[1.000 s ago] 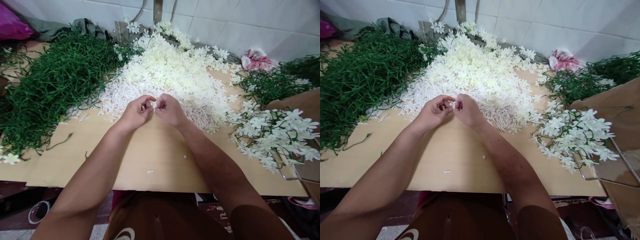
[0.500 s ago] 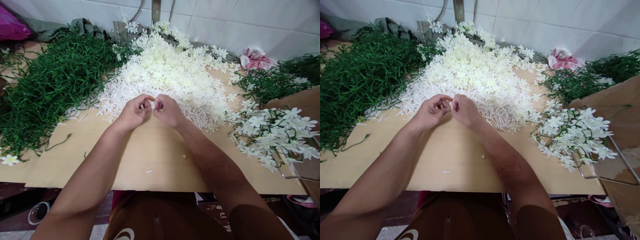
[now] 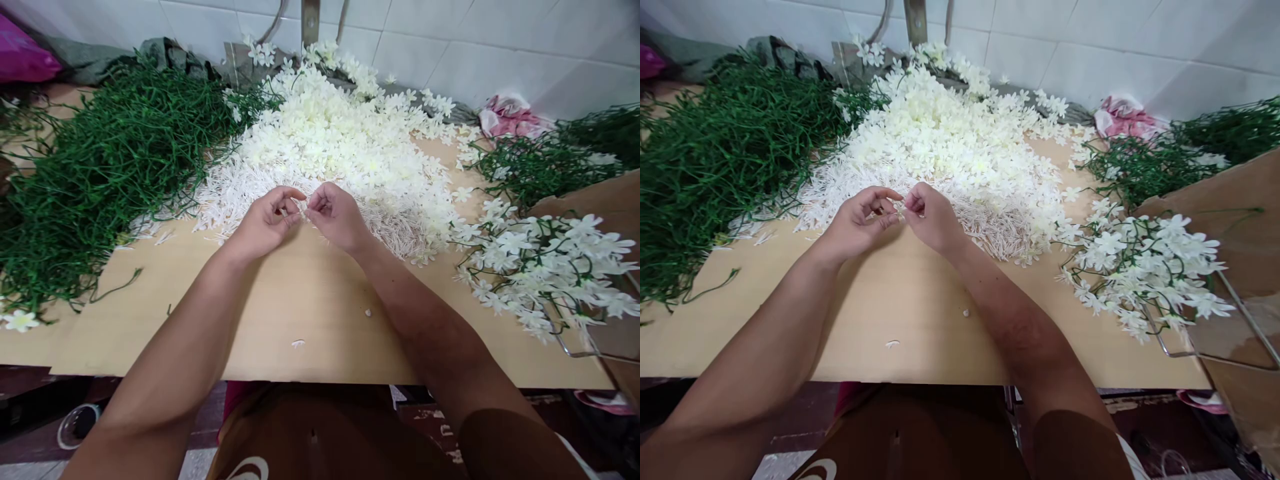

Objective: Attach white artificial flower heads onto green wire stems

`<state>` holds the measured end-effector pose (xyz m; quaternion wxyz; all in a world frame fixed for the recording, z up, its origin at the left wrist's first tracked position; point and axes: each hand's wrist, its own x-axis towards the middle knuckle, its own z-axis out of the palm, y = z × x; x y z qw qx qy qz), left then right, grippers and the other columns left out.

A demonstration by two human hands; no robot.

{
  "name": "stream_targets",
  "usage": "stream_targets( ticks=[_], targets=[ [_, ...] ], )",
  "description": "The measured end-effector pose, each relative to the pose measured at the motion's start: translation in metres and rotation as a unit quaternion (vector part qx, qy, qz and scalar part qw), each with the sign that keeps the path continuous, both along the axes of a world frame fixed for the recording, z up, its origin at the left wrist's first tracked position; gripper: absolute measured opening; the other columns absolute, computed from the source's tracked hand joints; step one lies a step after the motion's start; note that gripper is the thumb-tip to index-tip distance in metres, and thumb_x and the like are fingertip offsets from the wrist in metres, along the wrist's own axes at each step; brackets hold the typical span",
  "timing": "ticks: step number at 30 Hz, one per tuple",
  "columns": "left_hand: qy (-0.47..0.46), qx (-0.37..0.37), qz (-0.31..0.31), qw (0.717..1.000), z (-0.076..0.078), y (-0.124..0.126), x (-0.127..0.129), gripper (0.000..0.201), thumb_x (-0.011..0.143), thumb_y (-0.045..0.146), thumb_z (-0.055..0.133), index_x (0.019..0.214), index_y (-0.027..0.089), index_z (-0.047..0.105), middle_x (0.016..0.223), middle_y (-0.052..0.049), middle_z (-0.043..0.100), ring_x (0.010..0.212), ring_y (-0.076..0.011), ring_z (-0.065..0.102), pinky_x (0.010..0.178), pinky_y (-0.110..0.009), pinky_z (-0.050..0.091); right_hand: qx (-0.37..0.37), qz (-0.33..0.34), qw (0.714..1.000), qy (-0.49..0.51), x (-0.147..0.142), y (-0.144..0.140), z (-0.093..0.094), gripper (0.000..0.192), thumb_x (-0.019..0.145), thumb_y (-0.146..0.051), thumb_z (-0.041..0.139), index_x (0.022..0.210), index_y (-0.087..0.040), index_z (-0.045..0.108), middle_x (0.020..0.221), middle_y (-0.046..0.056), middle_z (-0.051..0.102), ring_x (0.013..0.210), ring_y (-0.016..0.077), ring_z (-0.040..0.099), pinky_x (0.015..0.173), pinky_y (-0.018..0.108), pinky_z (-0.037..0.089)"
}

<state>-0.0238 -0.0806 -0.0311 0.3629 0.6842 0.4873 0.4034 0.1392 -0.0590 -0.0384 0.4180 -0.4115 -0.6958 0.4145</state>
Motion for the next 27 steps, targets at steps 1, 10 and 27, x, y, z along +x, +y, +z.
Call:
stream_targets(
  ticks=[1, 10, 27],
  targets=[
    [-0.011, -0.006, 0.002, 1.000, 0.000, 0.001, 0.000, 0.032, 0.074, 0.035, 0.068, 0.100, 0.018, 0.060, 0.071, 0.002, 0.057, 0.070, -0.0126, 0.055, 0.069, -0.025, 0.045, -0.006, 0.002, 1.000, 0.014, 0.000, 0.001, -0.002, 0.015, 0.074, -0.015, 0.058, 0.074, -0.022, 0.044, 0.071, -0.004, 0.052, 0.068, 0.0105, 0.051, 0.065, 0.028, 0.045],
    [-0.098, -0.034, -0.007, 0.995, -0.005, 0.005, -0.002, 0.046, 0.068, 0.049, 0.076, 0.097, 0.018, 0.059, 0.071, 0.000, 0.061, 0.068, -0.0123, 0.058, 0.066, -0.024, 0.045, 0.000, -0.005, 0.999, 0.033, -0.004, 0.002, -0.009, 0.017, 0.076, -0.016, 0.059, 0.077, -0.022, 0.043, 0.069, -0.005, 0.048, 0.062, 0.0091, 0.047, 0.062, 0.026, 0.043],
    [-0.089, -0.073, 0.008, 0.993, -0.006, 0.006, -0.002, 0.033, 0.069, 0.043, 0.072, 0.084, 0.017, 0.057, 0.067, 0.001, 0.056, 0.064, -0.0111, 0.054, 0.062, -0.024, 0.041, 0.141, -0.028, 0.989, 0.018, -0.002, -0.001, -0.012, 0.015, 0.083, -0.019, 0.056, 0.078, -0.023, 0.042, 0.075, -0.003, 0.048, 0.072, 0.0115, 0.050, 0.070, 0.028, 0.046]
  ],
)
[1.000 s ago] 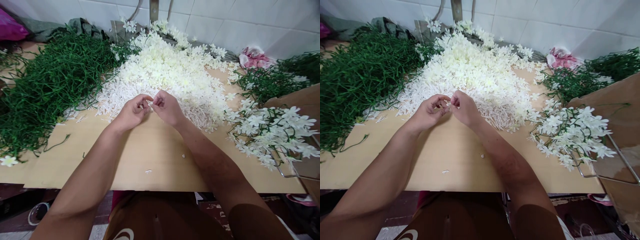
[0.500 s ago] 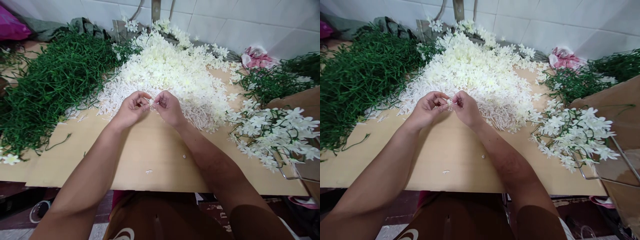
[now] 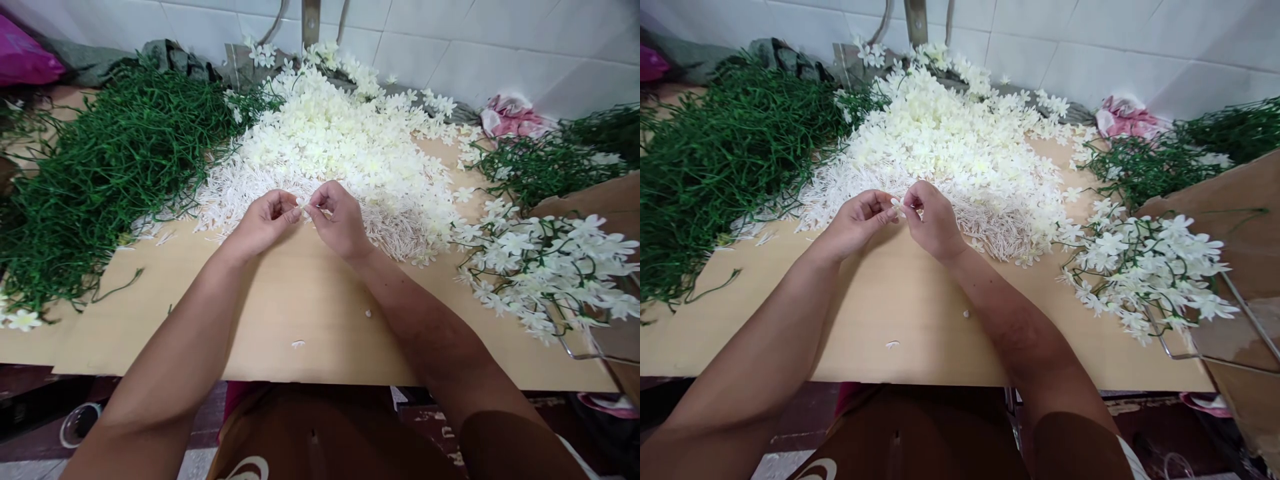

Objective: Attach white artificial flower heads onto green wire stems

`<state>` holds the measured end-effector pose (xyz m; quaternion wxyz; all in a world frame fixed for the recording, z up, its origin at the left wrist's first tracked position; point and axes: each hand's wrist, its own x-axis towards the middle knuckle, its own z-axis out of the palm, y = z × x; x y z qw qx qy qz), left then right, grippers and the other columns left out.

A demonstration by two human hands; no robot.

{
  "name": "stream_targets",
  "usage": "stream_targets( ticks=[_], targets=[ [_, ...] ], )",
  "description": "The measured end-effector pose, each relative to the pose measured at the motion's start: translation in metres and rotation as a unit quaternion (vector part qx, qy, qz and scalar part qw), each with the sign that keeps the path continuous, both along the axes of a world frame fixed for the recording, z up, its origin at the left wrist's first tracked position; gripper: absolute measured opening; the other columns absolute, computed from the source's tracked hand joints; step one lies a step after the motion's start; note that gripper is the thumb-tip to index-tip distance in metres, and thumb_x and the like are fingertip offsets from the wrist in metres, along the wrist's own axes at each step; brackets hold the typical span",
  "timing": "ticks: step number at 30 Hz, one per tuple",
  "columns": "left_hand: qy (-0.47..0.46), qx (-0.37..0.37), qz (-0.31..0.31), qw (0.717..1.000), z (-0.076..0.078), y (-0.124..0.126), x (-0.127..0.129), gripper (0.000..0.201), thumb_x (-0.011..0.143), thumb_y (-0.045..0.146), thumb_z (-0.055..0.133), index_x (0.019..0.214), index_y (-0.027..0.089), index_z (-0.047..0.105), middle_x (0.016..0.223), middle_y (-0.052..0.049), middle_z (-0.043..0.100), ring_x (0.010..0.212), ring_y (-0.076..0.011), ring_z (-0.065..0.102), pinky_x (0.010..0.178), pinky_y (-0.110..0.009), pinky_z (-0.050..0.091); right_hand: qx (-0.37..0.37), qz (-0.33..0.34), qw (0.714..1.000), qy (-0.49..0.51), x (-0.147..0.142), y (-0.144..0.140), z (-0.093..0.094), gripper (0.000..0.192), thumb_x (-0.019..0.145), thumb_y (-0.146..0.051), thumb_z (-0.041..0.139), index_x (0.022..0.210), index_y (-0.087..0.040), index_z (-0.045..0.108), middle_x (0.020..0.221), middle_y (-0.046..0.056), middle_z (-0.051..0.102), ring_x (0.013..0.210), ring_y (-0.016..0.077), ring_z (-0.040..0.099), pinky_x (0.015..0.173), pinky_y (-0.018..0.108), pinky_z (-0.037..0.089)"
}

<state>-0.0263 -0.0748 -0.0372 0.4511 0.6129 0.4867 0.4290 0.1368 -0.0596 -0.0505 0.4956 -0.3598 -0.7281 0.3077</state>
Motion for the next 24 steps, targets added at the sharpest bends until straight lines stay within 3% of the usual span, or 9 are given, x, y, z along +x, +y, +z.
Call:
stream_targets(
  ticks=[5, 12, 18, 21, 24],
  targets=[
    [0.084, -0.015, 0.019, 0.996, 0.0002, -0.0013, 0.0013, 0.024, 0.075, 0.035, 0.061, 0.065, 0.015, 0.053, 0.058, 0.003, 0.049, 0.055, -0.0081, 0.040, 0.053, -0.023, 0.030, 0.008, -0.007, 1.000, -0.001, 0.0001, 0.0013, -0.0029, 0.015, 0.083, -0.019, 0.057, 0.078, -0.022, 0.042, 0.073, -0.003, 0.049, 0.070, 0.0114, 0.050, 0.070, 0.028, 0.046],
    [0.101, -0.005, 0.014, 0.995, 0.0054, -0.0032, 0.0050, 0.018, 0.075, 0.029, 0.058, 0.064, 0.016, 0.053, 0.054, 0.005, 0.042, 0.052, -0.0070, 0.034, 0.053, -0.022, 0.030, 0.080, -0.035, 0.995, -0.058, 0.0011, 0.0010, -0.0058, 0.015, 0.083, -0.015, 0.054, 0.077, -0.022, 0.041, 0.077, -0.001, 0.048, 0.073, 0.0126, 0.050, 0.068, 0.028, 0.045],
    [0.108, 0.008, 0.003, 0.994, 0.0043, -0.0035, 0.0047, 0.018, 0.075, 0.030, 0.059, 0.065, 0.015, 0.055, 0.057, 0.004, 0.046, 0.054, -0.0073, 0.036, 0.053, -0.022, 0.031, 0.124, -0.031, 0.988, -0.086, 0.0011, -0.0006, -0.0063, 0.017, 0.082, -0.012, 0.051, 0.076, -0.023, 0.040, 0.077, 0.000, 0.047, 0.073, 0.0127, 0.048, 0.067, 0.028, 0.043],
    [0.101, 0.023, -0.007, 0.995, 0.0012, -0.0030, 0.0029, 0.020, 0.075, 0.032, 0.059, 0.066, 0.015, 0.055, 0.058, 0.004, 0.047, 0.056, -0.0078, 0.038, 0.054, -0.022, 0.031, 0.089, -0.007, 0.994, -0.066, 0.0004, -0.0007, -0.0069, 0.018, 0.081, -0.012, 0.054, 0.076, -0.023, 0.040, 0.076, -0.001, 0.047, 0.072, 0.0123, 0.048, 0.068, 0.029, 0.043],
    [0.085, 0.021, -0.026, 0.996, -0.0005, -0.0023, 0.0009, 0.019, 0.075, 0.033, 0.060, 0.069, 0.015, 0.057, 0.062, 0.002, 0.051, 0.059, -0.0086, 0.042, 0.056, -0.022, 0.033, 0.002, 0.017, 1.000, -0.021, 0.0006, 0.0014, -0.0083, 0.017, 0.081, -0.017, 0.058, 0.077, -0.022, 0.042, 0.074, -0.002, 0.048, 0.071, 0.0114, 0.049, 0.068, 0.028, 0.044]
  ],
)
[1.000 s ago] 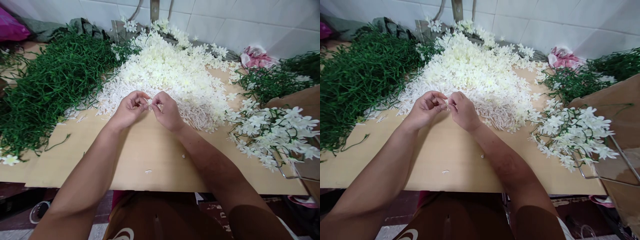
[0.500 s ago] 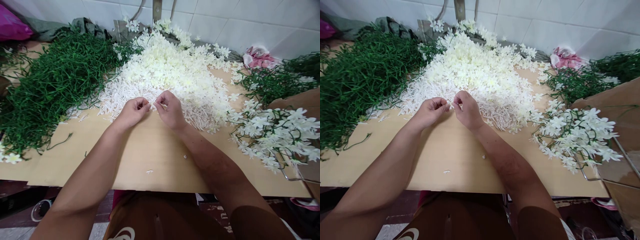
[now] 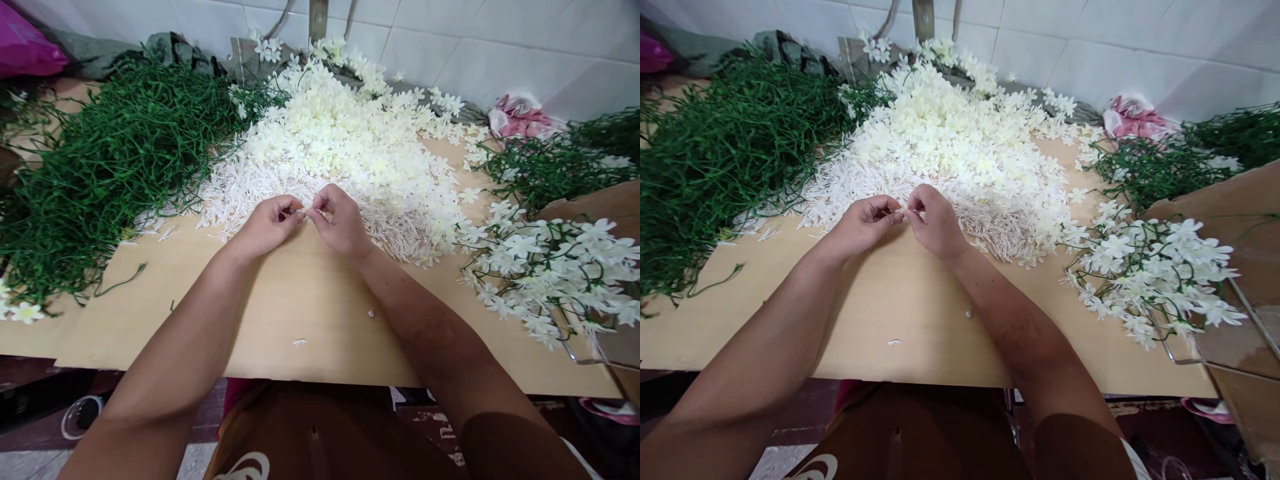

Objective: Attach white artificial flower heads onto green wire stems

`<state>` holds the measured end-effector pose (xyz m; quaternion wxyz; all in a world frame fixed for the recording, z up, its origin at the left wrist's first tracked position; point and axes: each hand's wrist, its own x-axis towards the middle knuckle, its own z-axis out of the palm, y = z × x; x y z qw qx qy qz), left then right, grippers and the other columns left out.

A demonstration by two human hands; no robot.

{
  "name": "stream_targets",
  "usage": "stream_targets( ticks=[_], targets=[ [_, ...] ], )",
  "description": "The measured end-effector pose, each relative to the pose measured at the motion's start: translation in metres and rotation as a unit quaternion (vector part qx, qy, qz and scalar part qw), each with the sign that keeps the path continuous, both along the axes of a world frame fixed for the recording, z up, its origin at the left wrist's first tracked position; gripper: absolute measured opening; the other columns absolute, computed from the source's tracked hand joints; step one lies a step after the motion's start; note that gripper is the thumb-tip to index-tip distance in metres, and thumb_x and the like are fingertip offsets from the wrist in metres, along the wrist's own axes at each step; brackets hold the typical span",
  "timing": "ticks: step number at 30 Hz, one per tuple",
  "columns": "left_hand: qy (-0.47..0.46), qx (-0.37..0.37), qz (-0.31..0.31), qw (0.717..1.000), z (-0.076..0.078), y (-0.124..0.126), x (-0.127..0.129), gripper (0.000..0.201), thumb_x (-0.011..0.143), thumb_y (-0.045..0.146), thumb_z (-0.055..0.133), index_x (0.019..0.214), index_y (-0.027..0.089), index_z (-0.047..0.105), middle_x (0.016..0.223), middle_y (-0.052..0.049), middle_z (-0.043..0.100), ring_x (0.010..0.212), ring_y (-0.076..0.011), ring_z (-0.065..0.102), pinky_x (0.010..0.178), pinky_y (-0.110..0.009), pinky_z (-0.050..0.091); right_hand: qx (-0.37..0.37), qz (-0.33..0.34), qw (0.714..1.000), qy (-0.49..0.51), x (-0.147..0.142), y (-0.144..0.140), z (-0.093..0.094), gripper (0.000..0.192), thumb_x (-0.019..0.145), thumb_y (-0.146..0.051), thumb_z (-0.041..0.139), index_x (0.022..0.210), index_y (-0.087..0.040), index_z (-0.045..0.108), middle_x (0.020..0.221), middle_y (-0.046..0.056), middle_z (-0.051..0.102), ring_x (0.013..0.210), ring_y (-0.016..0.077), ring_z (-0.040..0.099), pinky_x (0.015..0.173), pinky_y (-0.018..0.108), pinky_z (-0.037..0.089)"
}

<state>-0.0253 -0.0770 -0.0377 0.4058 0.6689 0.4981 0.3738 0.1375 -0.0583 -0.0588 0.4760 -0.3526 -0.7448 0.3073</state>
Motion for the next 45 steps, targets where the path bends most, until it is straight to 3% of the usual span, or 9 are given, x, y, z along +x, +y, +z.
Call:
stream_targets(
  ticks=[3, 9, 16, 24, 27, 32, 35, 39, 45],
  targets=[
    [-0.039, -0.030, -0.015, 0.999, 0.000, 0.001, -0.001, 0.016, 0.075, 0.030, 0.060, 0.071, 0.015, 0.058, 0.065, 0.001, 0.057, 0.064, -0.0102, 0.050, 0.061, -0.023, 0.038, -0.078, 0.012, 0.995, 0.058, 0.002, 0.004, 0.000, 0.021, 0.078, -0.026, 0.064, 0.076, -0.022, 0.044, 0.072, -0.004, 0.049, 0.066, 0.0095, 0.049, 0.063, 0.026, 0.043],
    [-0.135, -0.041, 0.040, 0.989, -0.002, 0.002, 0.003, 0.011, 0.071, 0.021, 0.065, 0.078, 0.015, 0.061, 0.068, 0.000, 0.062, 0.066, -0.0115, 0.058, 0.068, -0.026, 0.045, -0.176, 0.025, 0.972, 0.153, 0.005, 0.007, 0.006, 0.035, 0.067, -0.039, 0.077, 0.075, -0.022, 0.047, 0.066, -0.006, 0.053, 0.059, 0.0074, 0.048, 0.056, 0.024, 0.041],
    [-0.165, -0.022, 0.058, 0.984, -0.002, 0.003, 0.005, 0.011, 0.068, 0.019, 0.070, 0.073, 0.015, 0.060, 0.065, 0.002, 0.059, 0.063, -0.0092, 0.054, 0.063, -0.023, 0.042, -0.203, 0.044, 0.962, 0.179, 0.000, 0.003, 0.007, 0.039, 0.064, -0.042, 0.079, 0.075, -0.023, 0.047, 0.067, -0.006, 0.053, 0.060, 0.0075, 0.050, 0.057, 0.024, 0.044],
    [-0.205, -0.059, 0.004, 0.977, 0.007, -0.004, 0.004, 0.005, 0.071, 0.017, 0.063, 0.073, 0.014, 0.059, 0.065, 0.002, 0.057, 0.065, -0.0088, 0.052, 0.066, -0.024, 0.040, -0.231, 0.052, 0.961, 0.145, 0.002, -0.002, 0.015, 0.042, 0.061, -0.042, 0.082, 0.088, -0.022, 0.058, 0.074, -0.004, 0.055, 0.066, 0.0099, 0.055, 0.062, 0.025, 0.048],
    [-0.209, -0.072, 0.008, 0.975, 0.006, -0.003, 0.004, 0.003, 0.071, 0.017, 0.060, 0.073, 0.014, 0.059, 0.066, 0.002, 0.057, 0.064, -0.0086, 0.051, 0.067, -0.024, 0.039, -0.255, 0.057, 0.957, 0.129, 0.001, -0.006, 0.018, 0.038, 0.060, -0.045, 0.083, 0.081, -0.021, 0.061, 0.075, -0.001, 0.062, 0.068, 0.0117, 0.058, 0.063, 0.027, 0.048],
    [-0.180, -0.053, 0.027, 0.982, 0.004, -0.001, 0.002, 0.001, 0.070, 0.015, 0.058, 0.070, 0.015, 0.057, 0.065, 0.003, 0.054, 0.063, -0.0085, 0.047, 0.064, -0.024, 0.035, -0.270, 0.023, 0.955, 0.123, -0.004, -0.009, 0.021, 0.041, 0.050, -0.043, 0.088, 0.070, -0.021, 0.060, 0.060, -0.003, 0.061, 0.055, 0.0103, 0.055, 0.056, 0.026, 0.047],
    [-0.192, -0.051, 0.021, 0.980, 0.008, -0.002, 0.001, 0.002, 0.069, 0.013, 0.058, 0.069, 0.015, 0.056, 0.062, 0.004, 0.052, 0.062, -0.0080, 0.045, 0.063, -0.024, 0.034, -0.306, 0.032, 0.937, 0.168, -0.006, -0.010, 0.023, 0.040, 0.049, -0.043, 0.088, 0.068, -0.020, 0.061, 0.054, -0.005, 0.060, 0.051, 0.0091, 0.054, 0.055, 0.025, 0.046],
    [-0.241, -0.065, 0.008, 0.968, 0.013, -0.003, 0.002, 0.003, 0.070, 0.014, 0.057, 0.070, 0.015, 0.054, 0.061, 0.004, 0.052, 0.060, -0.0078, 0.048, 0.064, -0.024, 0.036, -0.374, 0.080, 0.892, 0.240, -0.005, -0.011, 0.028, 0.045, 0.045, -0.042, 0.091, 0.070, -0.020, 0.061, 0.055, -0.006, 0.061, 0.053, 0.0078, 0.054, 0.055, 0.023, 0.046],
    [-0.213, -0.062, 0.012, 0.975, 0.011, -0.004, 0.002, 0.008, 0.075, 0.012, 0.051, 0.069, 0.016, 0.050, 0.061, 0.004, 0.050, 0.060, -0.0086, 0.048, 0.063, -0.025, 0.037, -0.473, 0.112, 0.856, 0.178, -0.006, -0.014, 0.027, 0.046, 0.053, -0.053, 0.085, 0.070, -0.017, 0.062, 0.065, -0.002, 0.062, 0.057, 0.0078, 0.055, 0.055, 0.024, 0.047]
  ],
)
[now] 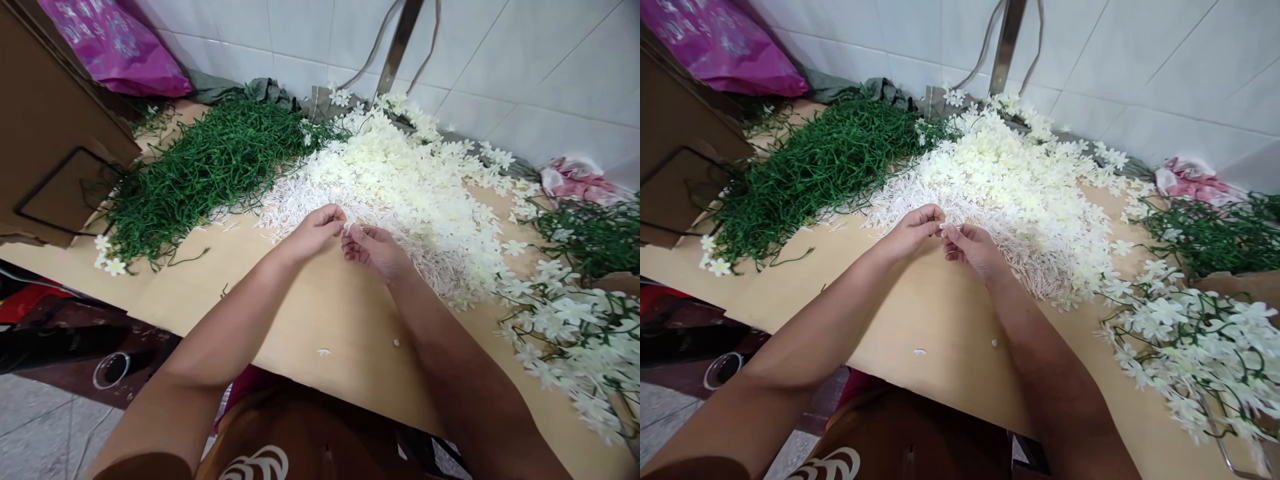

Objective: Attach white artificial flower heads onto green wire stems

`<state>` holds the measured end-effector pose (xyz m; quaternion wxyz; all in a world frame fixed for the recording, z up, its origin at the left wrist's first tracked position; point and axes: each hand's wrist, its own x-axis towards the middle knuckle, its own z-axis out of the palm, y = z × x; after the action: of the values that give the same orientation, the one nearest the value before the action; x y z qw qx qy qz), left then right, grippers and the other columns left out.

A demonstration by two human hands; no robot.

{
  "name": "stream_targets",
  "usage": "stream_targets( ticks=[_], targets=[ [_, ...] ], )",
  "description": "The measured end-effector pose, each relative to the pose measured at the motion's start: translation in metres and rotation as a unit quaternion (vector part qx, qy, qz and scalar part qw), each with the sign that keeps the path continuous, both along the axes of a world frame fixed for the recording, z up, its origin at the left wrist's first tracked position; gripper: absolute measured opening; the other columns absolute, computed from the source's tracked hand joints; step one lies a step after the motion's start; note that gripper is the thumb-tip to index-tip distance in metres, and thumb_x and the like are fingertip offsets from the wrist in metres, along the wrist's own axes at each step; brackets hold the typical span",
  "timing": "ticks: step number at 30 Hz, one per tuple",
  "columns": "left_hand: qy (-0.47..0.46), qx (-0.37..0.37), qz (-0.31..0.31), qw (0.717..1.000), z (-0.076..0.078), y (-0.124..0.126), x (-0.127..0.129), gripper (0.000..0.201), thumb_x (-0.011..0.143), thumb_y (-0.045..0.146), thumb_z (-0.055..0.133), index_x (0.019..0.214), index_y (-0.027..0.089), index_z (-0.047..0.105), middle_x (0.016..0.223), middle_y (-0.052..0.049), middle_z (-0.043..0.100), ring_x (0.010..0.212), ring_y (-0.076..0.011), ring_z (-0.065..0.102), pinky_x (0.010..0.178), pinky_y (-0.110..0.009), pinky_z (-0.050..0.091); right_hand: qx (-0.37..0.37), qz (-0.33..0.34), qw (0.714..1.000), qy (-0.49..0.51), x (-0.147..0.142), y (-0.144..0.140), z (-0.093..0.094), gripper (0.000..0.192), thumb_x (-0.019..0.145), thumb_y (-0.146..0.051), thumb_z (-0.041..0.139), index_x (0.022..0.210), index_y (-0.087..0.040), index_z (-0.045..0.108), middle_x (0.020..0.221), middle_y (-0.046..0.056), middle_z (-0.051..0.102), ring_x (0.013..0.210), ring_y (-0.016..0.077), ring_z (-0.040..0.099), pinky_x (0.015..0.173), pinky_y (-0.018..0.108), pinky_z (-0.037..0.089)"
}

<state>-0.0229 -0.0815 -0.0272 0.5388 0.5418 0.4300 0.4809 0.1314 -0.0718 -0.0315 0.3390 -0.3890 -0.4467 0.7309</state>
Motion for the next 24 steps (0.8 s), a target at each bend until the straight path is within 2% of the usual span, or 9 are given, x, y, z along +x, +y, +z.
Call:
stream_targets(
  ticks=[2, 6, 10, 16, 20, 24],
  targets=[
    [0.015, 0.006, -0.019, 1.000, -0.0007, -0.0011, 0.0007, 0.008, 0.078, 0.015, 0.050, 0.070, 0.018, 0.048, 0.062, 0.003, 0.050, 0.061, -0.0100, 0.049, 0.063, -0.026, 0.037, -0.008, 0.011, 1.000, 0.007, -0.0018, -0.0008, -0.0013, 0.045, 0.054, -0.053, 0.085, 0.068, -0.016, 0.062, 0.063, -0.002, 0.060, 0.055, 0.0068, 0.052, 0.053, 0.023, 0.043],
    [0.034, 0.032, 0.000, 0.999, -0.0006, -0.0010, 0.0021, 0.005, 0.075, 0.016, 0.051, 0.070, 0.018, 0.049, 0.065, 0.004, 0.046, 0.064, -0.0094, 0.044, 0.066, -0.025, 0.036, 0.019, 0.005, 0.999, 0.033, -0.0010, 0.0007, -0.0018, 0.043, 0.052, -0.047, 0.087, 0.060, -0.018, 0.057, 0.055, -0.005, 0.054, 0.052, 0.0059, 0.046, 0.050, 0.022, 0.037],
    [0.027, 0.020, -0.015, 0.999, -0.0003, 0.0008, 0.0022, 0.003, 0.073, 0.020, 0.051, 0.073, 0.018, 0.050, 0.068, 0.004, 0.046, 0.066, -0.0098, 0.043, 0.067, -0.025, 0.036, 0.047, -0.001, 0.998, 0.042, 0.0044, 0.0043, 0.0002, 0.043, 0.052, -0.046, 0.087, 0.063, -0.020, 0.055, 0.058, -0.005, 0.055, 0.055, 0.0067, 0.048, 0.053, 0.023, 0.039],
    [0.069, 0.010, -0.039, 0.997, -0.0034, 0.0013, -0.0015, 0.008, 0.073, 0.022, 0.049, 0.067, 0.018, 0.047, 0.065, 0.004, 0.046, 0.065, -0.0102, 0.043, 0.066, -0.026, 0.035, 0.150, -0.032, 0.987, -0.050, 0.0045, 0.0026, 0.0037, 0.049, 0.050, -0.049, 0.087, 0.080, -0.021, 0.059, 0.064, -0.005, 0.060, 0.055, 0.0085, 0.054, 0.054, 0.025, 0.045],
    [0.101, -0.003, -0.041, 0.994, -0.0027, 0.0005, -0.0025, 0.012, 0.076, 0.025, 0.048, 0.066, 0.018, 0.048, 0.065, 0.004, 0.047, 0.067, -0.0110, 0.044, 0.067, -0.026, 0.036, 0.205, -0.058, 0.974, -0.082, 0.0009, -0.0003, 0.0021, 0.039, 0.058, -0.044, 0.084, 0.072, -0.019, 0.058, 0.056, -0.005, 0.057, 0.051, 0.0085, 0.051, 0.052, 0.025, 0.042],
    [0.130, -0.001, -0.038, 0.991, -0.0036, -0.0003, -0.0023, 0.012, 0.076, 0.021, 0.047, 0.064, 0.018, 0.048, 0.063, 0.004, 0.046, 0.065, -0.0105, 0.042, 0.066, -0.026, 0.036, 0.217, -0.046, 0.968, -0.116, -0.0002, -0.0002, -0.0018, 0.033, 0.061, -0.040, 0.080, 0.068, -0.019, 0.056, 0.053, -0.005, 0.054, 0.050, 0.0085, 0.047, 0.051, 0.025, 0.038]
  ],
)
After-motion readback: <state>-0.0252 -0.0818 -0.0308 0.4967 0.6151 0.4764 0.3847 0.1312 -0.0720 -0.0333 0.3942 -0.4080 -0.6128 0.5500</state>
